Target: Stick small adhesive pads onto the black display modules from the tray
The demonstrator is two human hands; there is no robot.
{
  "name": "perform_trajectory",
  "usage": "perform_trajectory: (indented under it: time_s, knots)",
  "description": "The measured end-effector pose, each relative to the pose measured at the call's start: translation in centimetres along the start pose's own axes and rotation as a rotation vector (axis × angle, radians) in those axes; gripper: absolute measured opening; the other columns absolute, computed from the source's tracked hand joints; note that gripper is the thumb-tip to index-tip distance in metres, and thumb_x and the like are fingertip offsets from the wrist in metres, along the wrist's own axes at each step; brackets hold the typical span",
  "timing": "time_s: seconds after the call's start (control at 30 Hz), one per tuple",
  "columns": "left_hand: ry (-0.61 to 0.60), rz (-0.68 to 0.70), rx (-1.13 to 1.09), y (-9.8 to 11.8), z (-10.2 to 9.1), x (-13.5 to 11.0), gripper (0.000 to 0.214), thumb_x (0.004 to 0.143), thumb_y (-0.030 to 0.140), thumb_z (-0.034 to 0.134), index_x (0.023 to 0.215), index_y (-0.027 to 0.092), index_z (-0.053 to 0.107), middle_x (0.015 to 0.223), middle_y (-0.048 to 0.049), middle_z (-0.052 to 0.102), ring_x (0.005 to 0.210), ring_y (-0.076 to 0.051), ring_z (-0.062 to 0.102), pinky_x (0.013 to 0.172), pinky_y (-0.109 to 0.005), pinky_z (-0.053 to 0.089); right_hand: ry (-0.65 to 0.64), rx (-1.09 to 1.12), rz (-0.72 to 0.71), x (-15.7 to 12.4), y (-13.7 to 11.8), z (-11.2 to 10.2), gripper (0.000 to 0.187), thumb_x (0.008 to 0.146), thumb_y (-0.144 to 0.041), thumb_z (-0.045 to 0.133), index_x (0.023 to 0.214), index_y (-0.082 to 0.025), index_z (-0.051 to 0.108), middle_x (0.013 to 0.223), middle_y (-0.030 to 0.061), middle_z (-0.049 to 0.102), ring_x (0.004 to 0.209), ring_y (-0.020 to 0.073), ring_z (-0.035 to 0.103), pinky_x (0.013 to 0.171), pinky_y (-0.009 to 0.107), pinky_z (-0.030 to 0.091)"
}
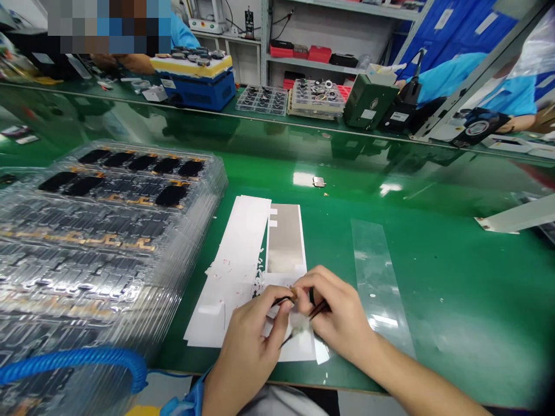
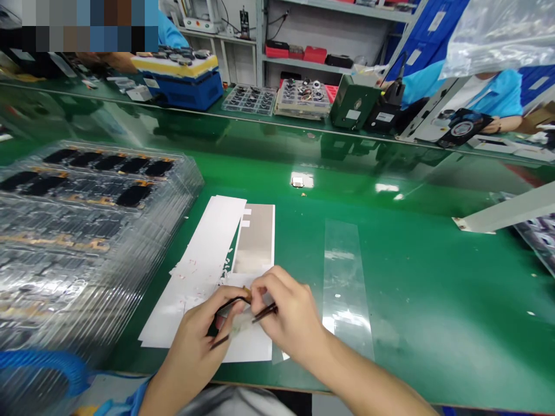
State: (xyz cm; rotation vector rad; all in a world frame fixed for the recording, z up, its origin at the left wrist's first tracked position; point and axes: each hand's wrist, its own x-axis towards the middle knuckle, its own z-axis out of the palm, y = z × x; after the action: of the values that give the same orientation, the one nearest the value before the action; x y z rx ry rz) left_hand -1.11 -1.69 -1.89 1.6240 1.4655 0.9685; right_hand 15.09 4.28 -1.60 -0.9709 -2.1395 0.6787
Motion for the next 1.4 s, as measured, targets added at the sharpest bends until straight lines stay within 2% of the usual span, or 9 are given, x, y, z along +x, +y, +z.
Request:
perform_trajectory:
  time_s: [0.2,0.37,0.47,0.63,0.87,0.97,1.1,1.3,1.4]
  knots:
    - [0.167,-0.108,-0.234,-0.1,-0.2,-0.6,0.014,0.099,0.028,0.045,0.094,0.023,0.057,0.080,-0.0016,0.066,0.058,-0.013,0.053,0.057,-0.024,0.045,-0.102,0.346,0.332,1.1,0.8,-0.6,0.014,0.074,-0.008,0.059,0.078,-0.018,0.068,0.072,-0.0013,0.060,0.053,0.0080,0.049,0.046,0.019,0.035]
    - [0.278,-0.192,-0.434,-0.6,-0.1,-0.9,0.013,0.099,0.036,0.048,0.095,0.024,0.048,0.073,0.0000,0.065,0.052,-0.012,0.048,0.049,-0.022,0.041,-0.150,0.379,0.363,1.1,0.5,-0.6,0.020,0.071,-0.005,0.053,0.074,-0.018,0.068,0.076,0.0005,0.061,0.055,0.0083,0.050,0.045,0.018,0.033]
    - [0.243,-0.200,-0.459,-0.5,-0.1,-1.0,0.014,0.100,0.038,0.047,0.096,0.024,0.046,0.073,0.0002,0.064,0.054,-0.012,0.049,0.047,-0.022,0.039,-0.156,0.360,0.339,1.2,0.1,-0.8,0.021,0.073,-0.006,0.050,0.070,-0.017,0.067,0.072,0.0006,0.059,0.058,0.0101,0.050,0.046,0.019,0.032]
    - [0.154,-0.159,-0.471,-0.3,0.0,-1.0,0.011,0.101,0.034,0.044,0.098,0.024,0.045,0.078,-0.0003,0.064,0.056,-0.012,0.047,0.057,-0.024,0.042,-0.156,0.371,0.363,1.2,0.3,-0.8,0.015,0.073,-0.008,0.057,0.065,-0.017,0.065,0.068,-0.0015,0.056,0.057,0.0092,0.047,0.048,0.020,0.031]
    - [0.059,-0.154,-0.501,-0.1,-0.1,-0.8,0.009,0.102,0.033,0.045,0.099,0.024,0.046,0.074,0.0019,0.060,0.057,-0.012,0.045,0.058,-0.025,0.039,-0.105,0.515,0.451,1.2,0.4,-0.4,0.016,0.074,-0.021,0.069,0.063,-0.017,0.059,0.061,-0.0048,0.047,0.049,0.0058,0.033,0.044,0.020,0.024]
    - [-0.023,-0.156,-0.457,-0.1,-0.1,-1.1,0.012,0.102,0.035,0.043,0.102,0.024,0.047,0.069,0.0039,0.051,0.062,-0.013,0.048,0.061,-0.026,0.039,-0.183,0.706,0.493,1.1,0.2,-0.5,0.017,0.075,-0.028,0.074,0.069,-0.017,0.063,0.054,-0.0071,0.045,0.047,0.0057,0.027,0.045,0.021,0.021]
    - [-0.045,-0.198,-0.381,-0.4,-0.1,-1.3,0.014,0.103,0.037,0.039,0.103,0.024,0.043,0.072,0.0030,0.049,0.065,-0.014,0.047,0.059,-0.026,0.035,-0.302,0.847,0.508,0.8,0.3,-0.4,0.024,0.081,-0.039,0.071,0.076,-0.016,0.069,0.056,-0.0055,0.046,0.050,0.0070,0.028,0.047,0.023,0.022]
    - [-0.067,-0.205,-0.412,-0.4,0.1,-1.2,0.017,0.103,0.041,0.037,0.100,0.025,0.038,0.084,-0.0001,0.052,0.072,-0.015,0.047,0.060,-0.027,0.033,-0.324,0.824,0.606,0.4,0.5,0.0,0.029,0.081,-0.044,0.072,0.075,-0.015,0.072,0.049,-0.0099,0.027,0.048,0.0062,0.019,0.045,0.025,0.013]
    - [-0.088,-0.216,-0.443,-0.3,0.0,-1.1,0.017,0.104,0.042,0.035,0.100,0.025,0.037,0.081,0.0021,0.047,0.070,-0.014,0.044,0.062,-0.027,0.034,-0.302,0.811,0.620,0.4,0.5,0.2,0.029,0.081,-0.044,0.072,0.075,-0.015,0.072,0.048,-0.0103,0.025,0.046,0.0058,0.019,0.044,0.025,0.012]
